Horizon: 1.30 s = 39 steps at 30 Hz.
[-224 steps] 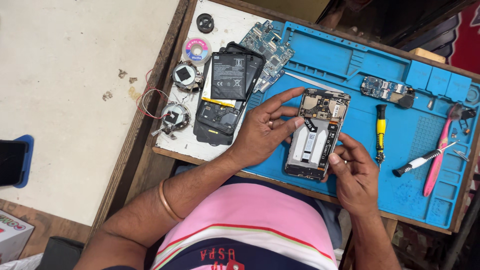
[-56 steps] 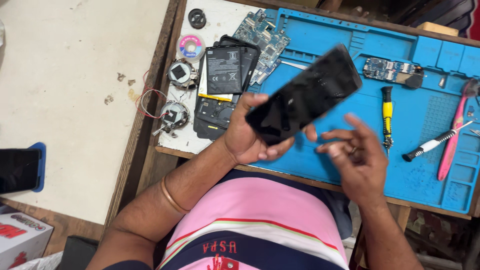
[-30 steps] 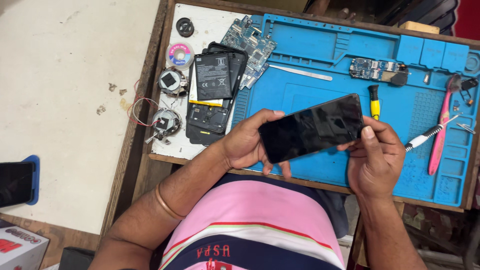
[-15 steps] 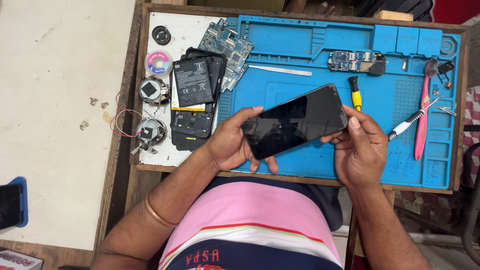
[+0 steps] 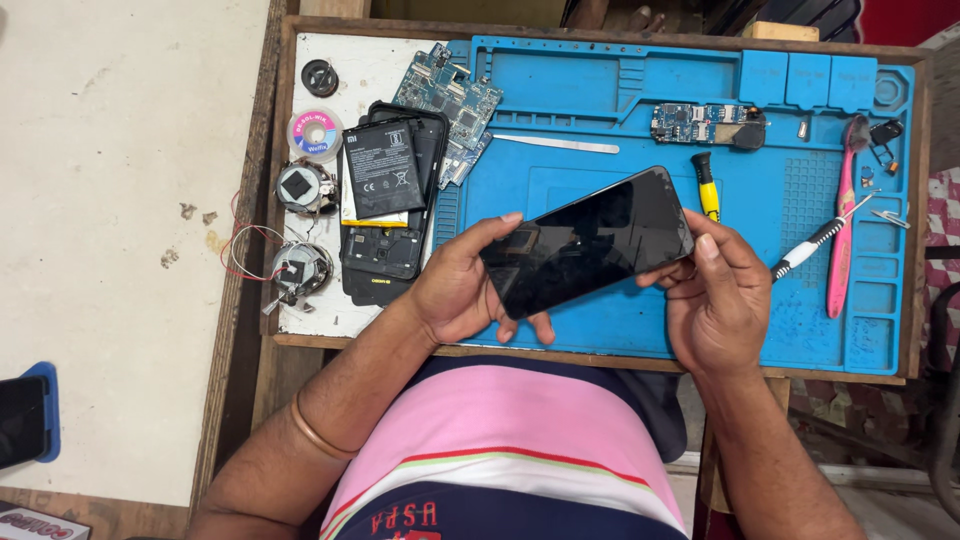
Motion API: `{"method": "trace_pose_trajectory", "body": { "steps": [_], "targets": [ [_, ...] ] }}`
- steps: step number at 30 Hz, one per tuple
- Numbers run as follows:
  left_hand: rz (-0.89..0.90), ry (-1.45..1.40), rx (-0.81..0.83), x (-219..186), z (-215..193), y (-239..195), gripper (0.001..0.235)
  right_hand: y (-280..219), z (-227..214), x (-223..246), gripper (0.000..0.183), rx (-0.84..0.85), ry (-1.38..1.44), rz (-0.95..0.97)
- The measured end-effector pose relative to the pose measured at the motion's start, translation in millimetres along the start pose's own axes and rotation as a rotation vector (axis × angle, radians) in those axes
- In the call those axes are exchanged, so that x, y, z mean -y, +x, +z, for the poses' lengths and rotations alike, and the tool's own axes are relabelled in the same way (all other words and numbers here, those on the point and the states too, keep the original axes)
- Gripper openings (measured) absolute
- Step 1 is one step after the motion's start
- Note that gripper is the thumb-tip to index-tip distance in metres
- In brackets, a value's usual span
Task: The person uses a screwdriver to remove screws from a disassembled smartphone on a blue mat, then picks up the device and inspects the internal components.
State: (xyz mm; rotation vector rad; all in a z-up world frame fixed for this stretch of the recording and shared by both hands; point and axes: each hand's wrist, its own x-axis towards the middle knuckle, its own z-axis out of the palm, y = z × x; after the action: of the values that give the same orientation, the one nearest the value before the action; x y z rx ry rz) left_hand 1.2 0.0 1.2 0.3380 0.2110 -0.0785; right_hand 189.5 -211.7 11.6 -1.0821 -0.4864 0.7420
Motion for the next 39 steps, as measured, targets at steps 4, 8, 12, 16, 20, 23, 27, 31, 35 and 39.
{"method": "trace_pose_trajectory", "body": {
  "steps": [4,8,12,16,20,23,27,31,35,39],
  "targets": [
    [-0.003,-0.002,0.005,0.0,0.4,-0.3,0.064,-0.1,0.4,-0.2,0.033,0.002,0.002,0.0],
    [0.002,0.012,0.014,-0.3,0.4,-0.4,0.065,-0.5,0.8,-0.5,0.032,0.016,0.009,-0.013],
    [-0.014,0.014,-0.002,0.1,-0.7,-1.3,0.063,-0.7,0.6,-0.6,0.031,0.009,0.009,-0.014],
    [-0.003,0.04,0.023,1.1,-1.5,-1.0,0.064,-1.3,-0.2,-1.0,0.031,0.002,-0.001,-0.012],
    [0.005,0.119,0.013,1.3,1.7,-2.5,0.062,-1.1,-0.5,-1.1,0.03,0.002,-0.007,-0.021],
    [-0.008,0.209,0.054,1.1,6.4,-5.1,0.061,-1.2,-1.8,-1.3,0.029,-0.015,-0.007,-0.027],
    [-0.046,0.222,0.094,-0.8,12.1,-4.0,0.065,-1.7,-3.7,-2.4,0.025,-0.029,0.002,-0.044],
    [-0.05,0.163,0.187,-3.2,15.2,-3.7,0.067,-2.3,-4.9,-3.4,0.023,-0.055,0.0,-0.035],
    [-0.071,0.25,0.202,-3.8,17.4,-6.1,0.068,-3.8,-5.5,-4.9,0.019,-0.082,-0.015,-0.048],
    [-0.101,0.222,0.234,-3.8,20.1,-7.2,0.069,-5.0,-7.3,-5.2,0.015,-0.074,0.014,-0.056]
  ]
}}
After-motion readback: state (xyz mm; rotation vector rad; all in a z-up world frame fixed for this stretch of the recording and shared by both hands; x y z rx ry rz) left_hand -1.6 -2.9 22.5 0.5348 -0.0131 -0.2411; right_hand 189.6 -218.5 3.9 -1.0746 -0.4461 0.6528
